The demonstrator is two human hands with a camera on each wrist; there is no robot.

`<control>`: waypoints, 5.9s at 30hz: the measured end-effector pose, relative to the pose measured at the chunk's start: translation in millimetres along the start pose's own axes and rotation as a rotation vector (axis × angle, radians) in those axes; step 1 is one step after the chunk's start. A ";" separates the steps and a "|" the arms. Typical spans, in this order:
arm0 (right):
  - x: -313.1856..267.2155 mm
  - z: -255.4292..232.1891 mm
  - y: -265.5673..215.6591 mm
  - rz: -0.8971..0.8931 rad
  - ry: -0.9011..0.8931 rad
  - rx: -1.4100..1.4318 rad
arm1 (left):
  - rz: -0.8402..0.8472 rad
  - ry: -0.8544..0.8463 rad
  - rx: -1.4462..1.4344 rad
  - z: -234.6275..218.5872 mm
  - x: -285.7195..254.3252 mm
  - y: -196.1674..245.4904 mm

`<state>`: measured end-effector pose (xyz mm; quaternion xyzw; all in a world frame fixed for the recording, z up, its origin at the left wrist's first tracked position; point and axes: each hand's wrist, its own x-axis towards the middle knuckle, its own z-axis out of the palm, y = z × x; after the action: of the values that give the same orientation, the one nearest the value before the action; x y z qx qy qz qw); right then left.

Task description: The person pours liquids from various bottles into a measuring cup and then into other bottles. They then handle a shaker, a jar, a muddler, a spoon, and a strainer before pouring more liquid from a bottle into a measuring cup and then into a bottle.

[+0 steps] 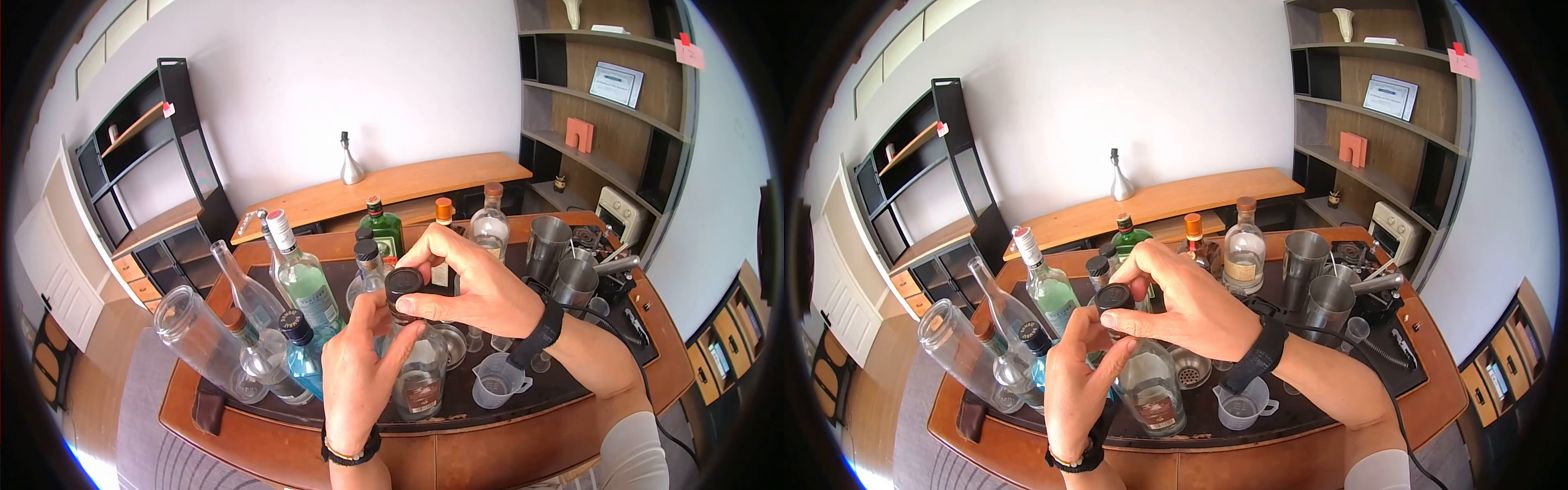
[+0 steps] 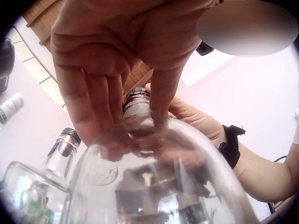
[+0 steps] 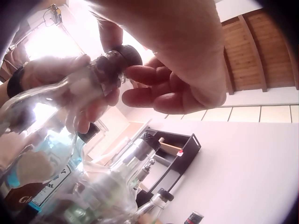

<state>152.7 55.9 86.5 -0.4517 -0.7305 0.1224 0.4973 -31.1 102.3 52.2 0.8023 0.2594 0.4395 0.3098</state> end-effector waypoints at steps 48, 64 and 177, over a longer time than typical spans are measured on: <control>-1.4 -7.4 -10.2 -0.018 -0.056 -0.201 | 0.049 -0.012 0.046 2.6 -0.7 -2.1; 0.6 -2.9 -5.6 -0.023 -0.044 -0.076 | -0.004 -0.015 0.050 0.7 -0.4 6.2; -9.3 6.9 3.3 -0.063 0.066 -0.161 | 0.023 0.013 0.058 5.0 -1.6 -0.4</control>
<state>149.6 52.4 75.4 -0.4710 -0.7350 0.0324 0.4868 -27.6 100.1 49.0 0.8108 0.2648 0.4407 0.2798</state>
